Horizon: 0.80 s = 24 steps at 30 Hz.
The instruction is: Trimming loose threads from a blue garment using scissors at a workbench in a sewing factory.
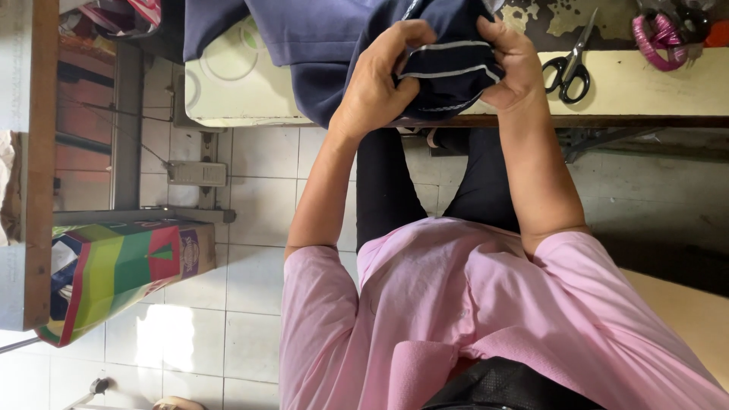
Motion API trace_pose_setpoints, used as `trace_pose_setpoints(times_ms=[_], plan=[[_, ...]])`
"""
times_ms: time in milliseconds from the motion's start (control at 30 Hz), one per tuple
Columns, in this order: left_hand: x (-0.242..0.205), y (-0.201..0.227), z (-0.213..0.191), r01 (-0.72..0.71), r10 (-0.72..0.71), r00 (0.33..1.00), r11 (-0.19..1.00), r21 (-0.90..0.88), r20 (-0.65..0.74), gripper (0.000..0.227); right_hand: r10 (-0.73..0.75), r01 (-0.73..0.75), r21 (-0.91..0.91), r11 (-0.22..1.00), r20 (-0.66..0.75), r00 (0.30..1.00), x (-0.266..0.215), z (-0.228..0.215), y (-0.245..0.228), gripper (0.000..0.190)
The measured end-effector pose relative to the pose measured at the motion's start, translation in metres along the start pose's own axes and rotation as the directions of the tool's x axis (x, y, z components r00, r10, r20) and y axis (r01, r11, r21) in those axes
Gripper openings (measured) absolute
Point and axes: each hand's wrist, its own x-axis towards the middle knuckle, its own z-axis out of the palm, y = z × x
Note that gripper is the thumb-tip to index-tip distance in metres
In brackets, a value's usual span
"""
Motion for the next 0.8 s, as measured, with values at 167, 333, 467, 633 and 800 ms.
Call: trace_pose_setpoints(times_ms=[167, 333, 467, 633, 800], plan=[[0.003, -0.001, -0.004, -0.023, 0.023, 0.995, 1.000, -0.009, 0.095, 0.056, -0.125, 0.132, -0.216, 0.967, 0.047, 0.991, -0.019, 0.021, -0.012, 0.048], [-0.005, -0.022, -0.015, 0.132, -0.117, 0.982, 0.987, -0.094, 0.150, 0.040, -0.107, 0.124, -0.182, 0.976, 0.099, 0.989, -0.035, 0.028, -0.025, 0.050], [-0.017, -0.040, -0.026, 0.127, -0.108, 0.988, 0.976, -0.178, 0.112, 0.031, -0.081, 0.134, -0.235, 0.963, 0.224, 0.971, -0.039, 0.036, -0.029, 0.068], [-0.026, -0.048, -0.036, 0.039, -0.018, 0.997, 0.949, -0.313, 0.070, 0.021, -0.052, 0.122, -0.194, 0.973, 0.329, 0.943, -0.037, 0.021, -0.023, 0.065], [-0.028, -0.056, -0.035, 0.018, -0.118, 0.965, 0.920, -0.391, -0.233, 0.021, -0.218, 0.399, -0.353, 0.846, 0.453, 0.864, -0.045, 0.065, -0.014, 0.071]])
